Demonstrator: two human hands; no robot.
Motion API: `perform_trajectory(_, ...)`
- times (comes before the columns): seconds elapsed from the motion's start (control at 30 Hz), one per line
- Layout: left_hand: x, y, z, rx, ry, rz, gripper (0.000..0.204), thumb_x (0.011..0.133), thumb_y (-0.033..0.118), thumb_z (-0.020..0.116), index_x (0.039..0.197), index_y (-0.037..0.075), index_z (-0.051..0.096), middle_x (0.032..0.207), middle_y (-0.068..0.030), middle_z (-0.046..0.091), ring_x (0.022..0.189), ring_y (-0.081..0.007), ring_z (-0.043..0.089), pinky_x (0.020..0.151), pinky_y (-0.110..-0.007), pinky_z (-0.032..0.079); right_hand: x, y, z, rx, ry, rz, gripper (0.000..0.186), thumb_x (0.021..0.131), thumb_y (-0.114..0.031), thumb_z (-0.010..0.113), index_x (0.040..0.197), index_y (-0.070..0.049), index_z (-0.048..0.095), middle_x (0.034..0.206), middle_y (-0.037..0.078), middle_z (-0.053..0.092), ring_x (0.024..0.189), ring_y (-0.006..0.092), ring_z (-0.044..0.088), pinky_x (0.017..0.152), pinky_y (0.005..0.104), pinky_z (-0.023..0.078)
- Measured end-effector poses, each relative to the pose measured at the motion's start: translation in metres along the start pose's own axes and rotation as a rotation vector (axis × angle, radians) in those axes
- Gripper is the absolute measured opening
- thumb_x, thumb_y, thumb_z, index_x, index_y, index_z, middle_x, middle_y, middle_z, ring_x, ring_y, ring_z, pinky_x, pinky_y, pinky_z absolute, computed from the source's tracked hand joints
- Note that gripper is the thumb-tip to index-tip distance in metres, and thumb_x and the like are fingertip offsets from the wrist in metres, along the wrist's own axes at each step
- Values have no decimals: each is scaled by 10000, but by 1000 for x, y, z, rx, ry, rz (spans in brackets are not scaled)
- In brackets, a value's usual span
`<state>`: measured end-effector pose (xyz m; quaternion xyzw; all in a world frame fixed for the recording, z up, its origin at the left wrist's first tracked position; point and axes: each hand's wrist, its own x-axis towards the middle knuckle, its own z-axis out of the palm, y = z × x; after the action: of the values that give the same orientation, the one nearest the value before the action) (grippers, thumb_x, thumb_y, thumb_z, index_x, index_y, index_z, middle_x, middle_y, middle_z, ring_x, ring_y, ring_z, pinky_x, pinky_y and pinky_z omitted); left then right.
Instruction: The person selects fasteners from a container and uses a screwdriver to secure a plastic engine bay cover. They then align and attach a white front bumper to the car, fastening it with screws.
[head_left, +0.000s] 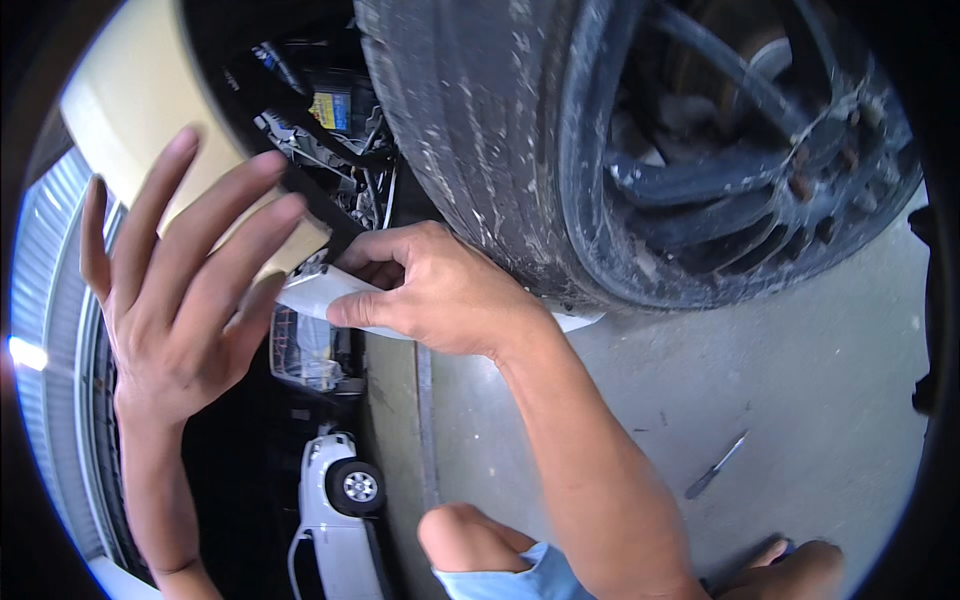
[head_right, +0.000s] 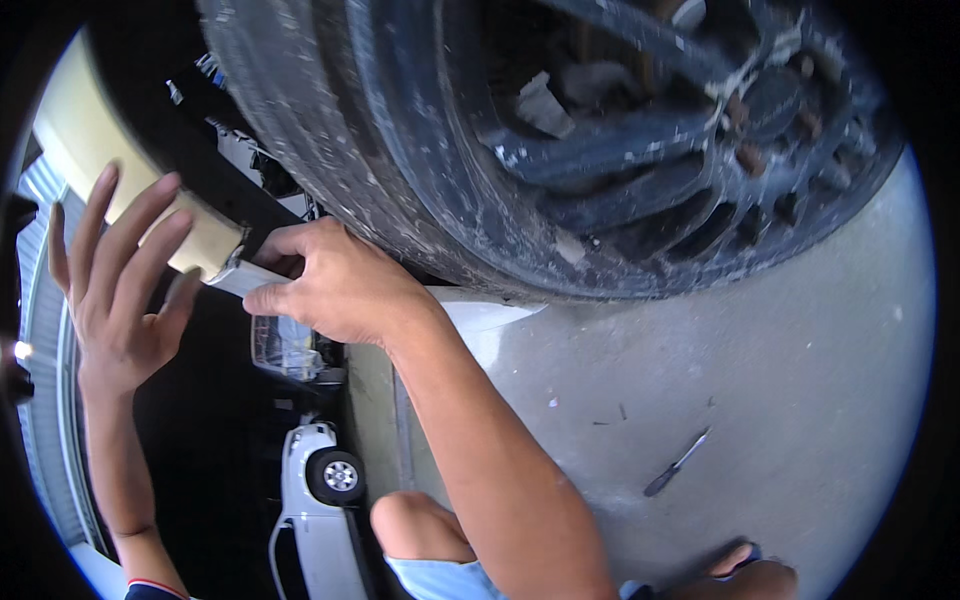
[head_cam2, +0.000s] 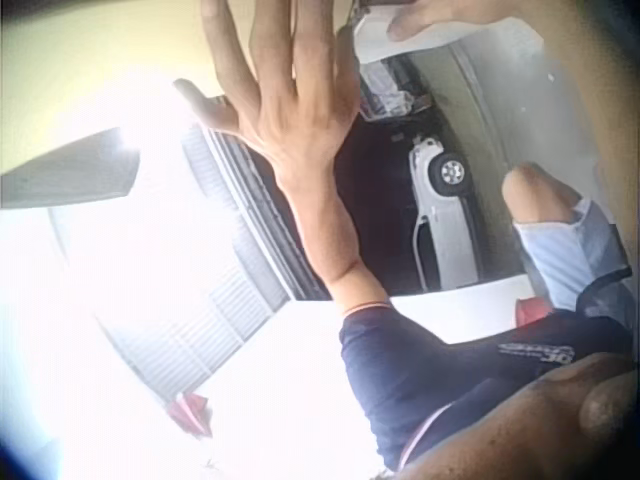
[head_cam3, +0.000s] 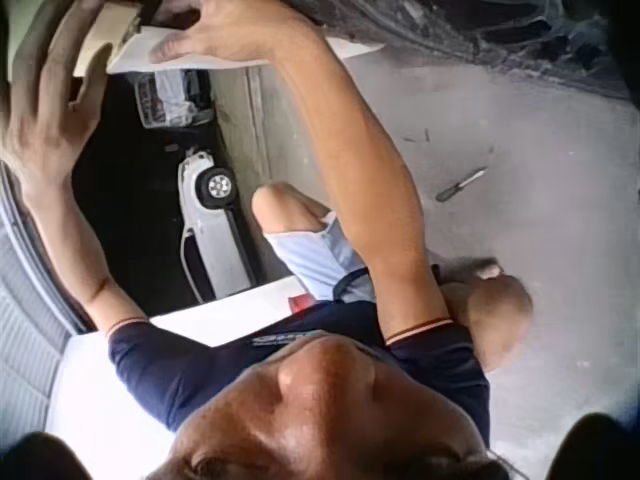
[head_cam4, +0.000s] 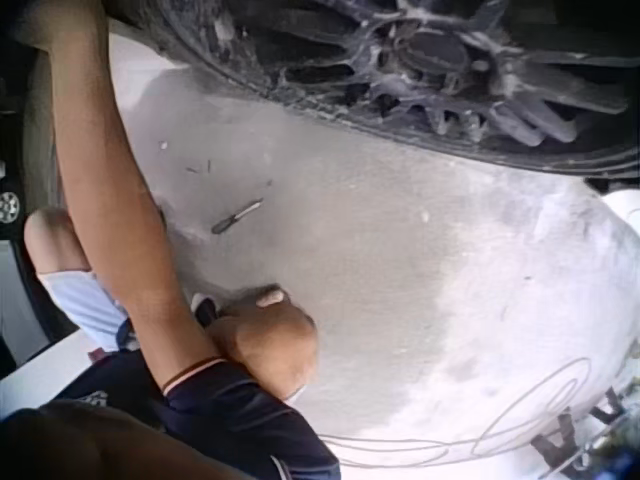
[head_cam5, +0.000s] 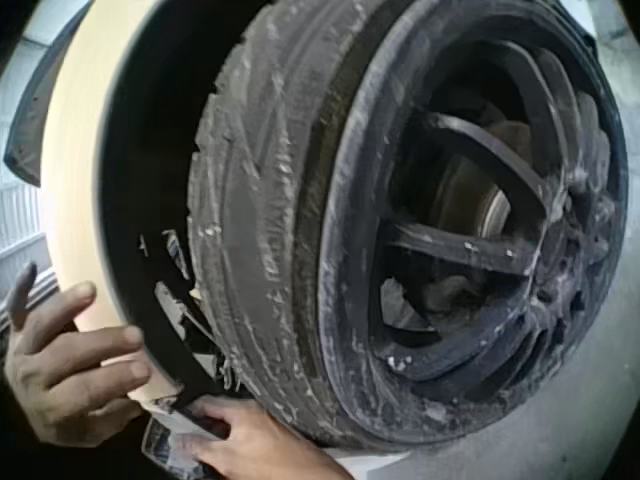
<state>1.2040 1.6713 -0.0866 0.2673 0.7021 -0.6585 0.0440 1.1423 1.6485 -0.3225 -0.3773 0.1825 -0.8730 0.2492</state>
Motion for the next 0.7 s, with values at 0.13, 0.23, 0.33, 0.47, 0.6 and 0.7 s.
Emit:
perform_trajectory(0.13,31,8,6,-21,-192,-9,684,538,481,847,1143,191,713,1245,30,668,1445,-281,448,1243,-584,193,-3,5,-4,14,-17,39,377,846,-284,809,1077,9,752,910,137,754,850,209,685,813,353,524)
perform_trajectory(0.23,41,9,9,2,-196,7,725,415,445,858,1067,167,706,1169,28,671,1380,-300,492,1142,-574,303,-2,2,-9,-20,-80,130,335,858,-290,782,1053,-18,760,869,146,735,813,220,677,787,362,516)
perform_trajectory(0.33,40,12,9,37,-224,5,784,328,368,883,1059,156,696,1150,11,665,1335,-320,509,1044,-558,378,-3,-3,-14,-58,-114,182,348,852,-333,781,1039,-40,762,821,146,712,759,241,661,738,379,511)
perform_trajectory(0.47,37,9,11,50,-210,39,743,372,375,875,1056,153,690,1117,-17,656,1300,-318,522,1081,-582,354,-4,-8,-15,-31,-107,152,387,857,-367,776,1034,-23,757,799,137,709,735,226,655,707,384,507)
perform_trajectory(0.6,21,1,16,12,-214,-25,630,526,454,845,1056,147,699,1152,-37,654,1245,-312,563,1162,-576,301,-3,-7,-11,-39,-106,158,384,892,-341,764,1044,11,748,831,133,733,764,196,663,718,363,516)
perform_trajectory(0.7,-4,13,28,-21,167,-20,468,726,494,804,1053,166,740,1186,-36,664,1191,-273,589,1144,-515,361,0,-5,-8,18,-108,164,329,908,-285,756,1058,7,748,877,149,751,795,206,681,754,357,528)
